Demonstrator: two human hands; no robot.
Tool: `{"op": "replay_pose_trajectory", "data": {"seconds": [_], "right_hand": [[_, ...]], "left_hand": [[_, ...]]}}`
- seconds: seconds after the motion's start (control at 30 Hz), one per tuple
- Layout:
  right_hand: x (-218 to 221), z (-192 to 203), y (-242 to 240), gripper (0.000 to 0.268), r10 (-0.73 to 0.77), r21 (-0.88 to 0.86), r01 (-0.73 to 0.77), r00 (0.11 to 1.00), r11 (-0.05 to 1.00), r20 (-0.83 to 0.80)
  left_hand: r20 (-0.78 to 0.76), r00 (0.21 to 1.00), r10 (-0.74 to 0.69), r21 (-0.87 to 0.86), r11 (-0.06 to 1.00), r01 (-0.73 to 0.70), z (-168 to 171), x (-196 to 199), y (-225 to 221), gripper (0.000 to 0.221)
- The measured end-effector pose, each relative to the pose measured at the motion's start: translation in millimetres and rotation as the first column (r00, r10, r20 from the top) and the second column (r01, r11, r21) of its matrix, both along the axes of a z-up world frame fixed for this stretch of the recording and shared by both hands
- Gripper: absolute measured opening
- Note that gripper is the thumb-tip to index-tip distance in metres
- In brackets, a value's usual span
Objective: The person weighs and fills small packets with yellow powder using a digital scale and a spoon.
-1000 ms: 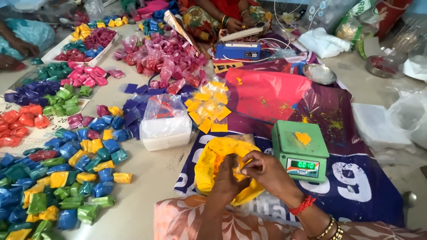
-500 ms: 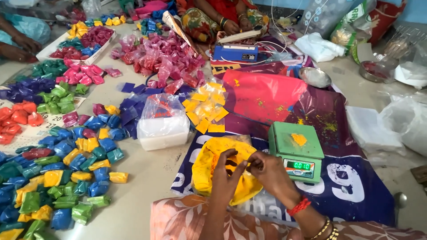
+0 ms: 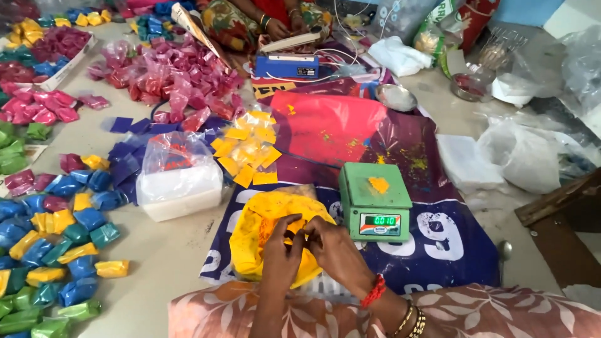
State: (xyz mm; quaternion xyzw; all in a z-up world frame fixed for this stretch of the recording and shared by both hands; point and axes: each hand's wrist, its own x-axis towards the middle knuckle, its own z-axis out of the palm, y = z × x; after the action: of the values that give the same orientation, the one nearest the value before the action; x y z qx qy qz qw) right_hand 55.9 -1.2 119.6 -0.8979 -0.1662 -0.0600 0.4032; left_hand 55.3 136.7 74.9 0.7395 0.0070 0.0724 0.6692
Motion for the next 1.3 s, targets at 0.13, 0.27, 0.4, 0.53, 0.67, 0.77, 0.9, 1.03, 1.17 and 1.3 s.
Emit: {"op": "replay_pose_trajectory", "data": {"seconds": [0.13, 0.27, 0.4, 0.53, 0.67, 0.77, 0.9, 1.03, 1.17, 1.3], "right_hand": [[8, -15, -8, 0.019, -0.015, 0.072, 0.023, 0.994, 0.997, -0.110], [9, -17, -14, 0.017, -0.019, 0.070, 0.021, 0.999, 0.997, -0.038], [13, -26, -23, 0.013, -0.056, 0.193, 0.084, 0.987, 0.978, -0.149], [16, -27, -28, 0.013, -0.070, 0.235, 0.117, 0.978, 0.965, -0.199], [12, -29, -28, 0.021, -0.029, 0.132, 0.051, 0.986, 0.990, -0.164], [10, -35, -28, 0.023, 0.010, 0.067, 0.001, 0.987, 0.998, -0.162], [2, -20, -20, 0.023, -0.007, 0.044, 0.021, 0.960, 0.999, -0.281], [4, -20, -23, 0.025, -0.053, -0.001, 0.054, 0.973, 0.999, -0.223], [4, -18, -23, 0.018, -0.116, 0.016, 0.121, 0.977, 0.992, -0.178], [-6, -7, -16, 0.011, -0.095, 0.001, 0.095, 0.992, 0.995, -0.089]], "left_hand": [[0.098, 0.995, -0.030, 0.062, 0.998, 0.024, -19, 3, -4, 0.024], [0.166, 0.986, -0.005, 0.006, 1.000, 0.004, -32, 6, -2, 0.019], [0.071, 0.997, -0.030, -0.109, 0.993, 0.037, -22, 3, -2, 0.019], [0.068, 0.997, -0.038, -0.127, 0.991, 0.047, -17, 1, -3, 0.018], [0.089, 0.996, -0.031, -0.038, 0.999, 0.034, -16, 1, -4, 0.016], [0.137, 0.991, -0.002, 0.004, 1.000, 0.002, -21, 3, -5, 0.016], [0.163, 0.986, 0.011, 0.016, 1.000, -0.014, -22, 3, -5, 0.018], [0.163, 0.987, 0.006, 0.008, 1.000, -0.007, -17, 1, -5, 0.020], [0.079, 0.996, -0.039, 0.048, 0.998, 0.036, -3, -4, -6, 0.032], [0.178, 0.984, -0.012, 0.154, 0.988, -0.016, -14, -3, -8, 0.028]]}}
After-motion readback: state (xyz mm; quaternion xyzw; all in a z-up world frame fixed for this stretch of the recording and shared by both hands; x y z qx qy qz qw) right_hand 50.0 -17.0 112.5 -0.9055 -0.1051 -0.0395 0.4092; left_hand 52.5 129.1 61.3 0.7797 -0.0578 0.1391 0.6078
